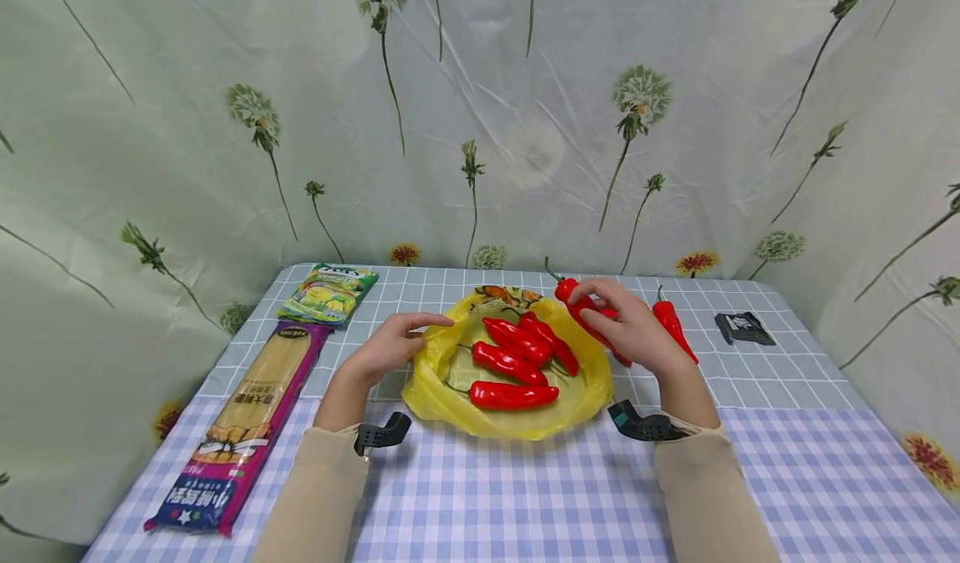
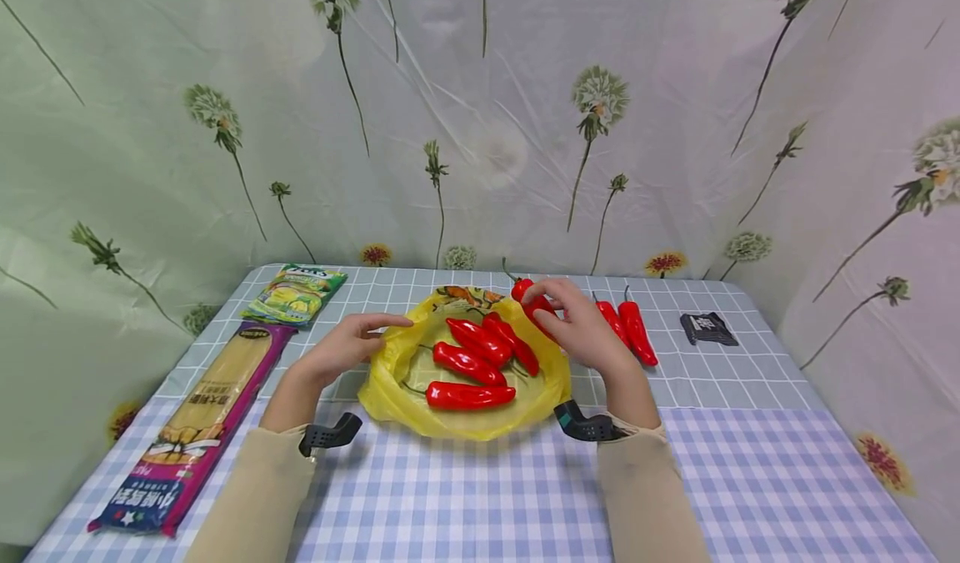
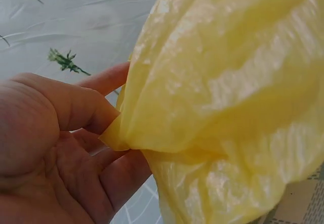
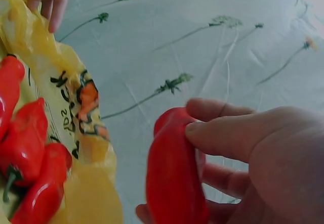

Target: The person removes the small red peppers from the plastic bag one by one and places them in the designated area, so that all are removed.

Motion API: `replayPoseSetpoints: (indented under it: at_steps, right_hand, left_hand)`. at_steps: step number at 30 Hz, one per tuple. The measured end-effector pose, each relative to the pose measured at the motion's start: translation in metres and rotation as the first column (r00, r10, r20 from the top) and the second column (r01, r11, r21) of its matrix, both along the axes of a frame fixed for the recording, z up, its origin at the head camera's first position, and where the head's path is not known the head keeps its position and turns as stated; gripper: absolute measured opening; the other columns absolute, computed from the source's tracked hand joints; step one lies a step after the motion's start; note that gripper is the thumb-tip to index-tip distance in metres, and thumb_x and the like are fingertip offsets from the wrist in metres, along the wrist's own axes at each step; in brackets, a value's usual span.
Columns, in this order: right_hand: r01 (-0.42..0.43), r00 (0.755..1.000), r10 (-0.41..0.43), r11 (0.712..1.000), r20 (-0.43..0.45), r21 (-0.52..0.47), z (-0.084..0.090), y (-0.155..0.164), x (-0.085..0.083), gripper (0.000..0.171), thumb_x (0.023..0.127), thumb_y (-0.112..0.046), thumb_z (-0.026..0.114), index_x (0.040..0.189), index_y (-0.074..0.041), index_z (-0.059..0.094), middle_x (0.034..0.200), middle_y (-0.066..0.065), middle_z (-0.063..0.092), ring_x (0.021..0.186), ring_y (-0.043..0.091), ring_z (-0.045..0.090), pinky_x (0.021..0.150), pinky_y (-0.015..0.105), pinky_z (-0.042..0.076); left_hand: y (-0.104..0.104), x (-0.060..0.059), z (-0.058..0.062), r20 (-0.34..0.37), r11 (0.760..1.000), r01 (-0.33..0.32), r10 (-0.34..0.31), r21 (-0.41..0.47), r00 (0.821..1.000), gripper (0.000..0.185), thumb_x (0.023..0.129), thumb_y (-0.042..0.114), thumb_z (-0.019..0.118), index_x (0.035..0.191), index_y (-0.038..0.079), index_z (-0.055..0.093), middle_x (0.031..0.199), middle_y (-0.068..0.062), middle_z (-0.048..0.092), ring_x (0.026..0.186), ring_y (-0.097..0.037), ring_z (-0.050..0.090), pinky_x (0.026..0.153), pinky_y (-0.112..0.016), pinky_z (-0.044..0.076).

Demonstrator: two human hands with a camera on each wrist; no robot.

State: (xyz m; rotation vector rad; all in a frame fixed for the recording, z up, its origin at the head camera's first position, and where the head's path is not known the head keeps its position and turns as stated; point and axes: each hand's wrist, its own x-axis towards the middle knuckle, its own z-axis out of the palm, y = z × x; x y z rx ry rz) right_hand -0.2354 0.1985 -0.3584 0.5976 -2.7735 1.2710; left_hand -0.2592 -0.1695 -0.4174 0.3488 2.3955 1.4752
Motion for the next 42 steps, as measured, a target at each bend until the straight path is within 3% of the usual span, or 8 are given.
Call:
replayPoseSetpoints:
  at_steps: [4, 12, 21, 24, 31, 36, 42]
  right_hand:
    - [0.061, 0.998, -0.061, 0.998, 0.012, -0.008, -0.003, 0.008, -0.003, 0.019, 0.101, -0.017, 0.056, 0.117, -0.012, 0.065, 0.15, 0.014, 0.046, 0.13, 0.038, 0.048, 0.1, 0.058, 0.052]
    - [0.179, 0.981, -0.169, 0.979, 0.099, -0.1, -0.004, 0.029, -0.006, 0.035, 0.101, -0.016, 0.054, 0.135, -0.021, 0.056, 0.153, 0.011, 0.043, 0.134, 0.04, 0.042, 0.103, 0.062, 0.047]
    - [0.332, 0.937, -0.3, 0.924, 0.178, -0.191, -0.007, 0.053, -0.009, 0.06, 0.099, -0.028, 0.06, 0.154, -0.03, 0.035, 0.161, 0.015, 0.032, 0.141, 0.044, 0.037, 0.103, 0.063, 0.047]
    - [0.404, 0.908, -0.366, 0.893, 0.202, -0.199, -0.011, 0.058, -0.01, 0.063, 0.099, -0.03, 0.061, 0.155, -0.029, 0.033, 0.161, 0.015, 0.031, 0.14, 0.043, 0.038, 0.103, 0.062, 0.047]
    - [0.576, 0.805, -0.5, 0.787, 0.321, -0.219, -0.022, 0.072, -0.014, 0.066, 0.097, -0.033, 0.062, 0.156, -0.035, 0.03, 0.163, 0.012, 0.029, 0.144, 0.039, 0.034, 0.107, 0.057, 0.047]
    - [0.658, 0.743, -0.56, 0.712, 0.367, -0.246, -0.031, 0.082, -0.017, 0.061, 0.099, -0.033, 0.059, 0.153, -0.042, 0.032, 0.164, 0.009, 0.028, 0.144, 0.034, 0.034, 0.11, 0.053, 0.046]
    - [0.739, 0.669, -0.627, 0.616, 0.398, -0.272, -0.037, 0.092, -0.02, 0.057, 0.1, -0.032, 0.058, 0.152, -0.042, 0.036, 0.162, 0.006, 0.031, 0.142, 0.028, 0.038, 0.112, 0.044, 0.046]
  left_hand:
    - [-0.001, 0.0, -0.001, 0.006, 1.0, -0.012, 0.012, 0.002, 1.0, 0.049, 0.095, -0.006, 0.042, 0.133, 0.015, 0.065, 0.152, -0.013, 0.049, 0.129, -0.034, 0.056, 0.1, -0.042, 0.056]
    - [0.001, 0.001, 0.001, 0.041, 1.0, -0.005, 0.004, 0.028, 0.999, 0.042, 0.097, 0.004, 0.051, 0.136, 0.017, 0.062, 0.151, -0.01, 0.051, 0.126, -0.033, 0.059, 0.094, -0.039, 0.058]
    - [0.003, 0.001, 0.004, 0.045, 1.0, -0.006, 0.005, 0.029, 0.999, 0.04, 0.099, 0.012, 0.056, 0.138, 0.019, 0.06, 0.15, -0.009, 0.052, 0.126, -0.031, 0.059, 0.091, -0.038, 0.06]
    - [0.003, 0.002, 0.005, 0.044, 1.0, 0.005, -0.006, 0.029, 0.999, 0.04, 0.099, 0.012, 0.056, 0.139, 0.018, 0.059, 0.15, -0.01, 0.052, 0.127, -0.033, 0.058, 0.091, -0.039, 0.059]
    - [0.004, 0.003, 0.004, 0.058, 0.999, 0.012, -0.014, 0.038, 0.998, 0.041, 0.099, 0.011, 0.055, 0.139, 0.018, 0.059, 0.151, -0.009, 0.051, 0.13, -0.034, 0.057, 0.093, -0.041, 0.059]
    - [0.004, 0.002, 0.003, 0.058, 0.999, 0.016, -0.019, 0.047, 0.998, 0.041, 0.099, 0.01, 0.054, 0.139, 0.017, 0.059, 0.15, -0.009, 0.051, 0.129, -0.033, 0.057, 0.092, -0.04, 0.059]
    - [0.003, 0.003, 0.003, 0.057, 0.999, 0.012, -0.015, 0.045, 0.998, 0.041, 0.099, 0.01, 0.054, 0.14, 0.018, 0.058, 0.15, -0.01, 0.051, 0.129, -0.032, 0.057, 0.092, -0.039, 0.059]
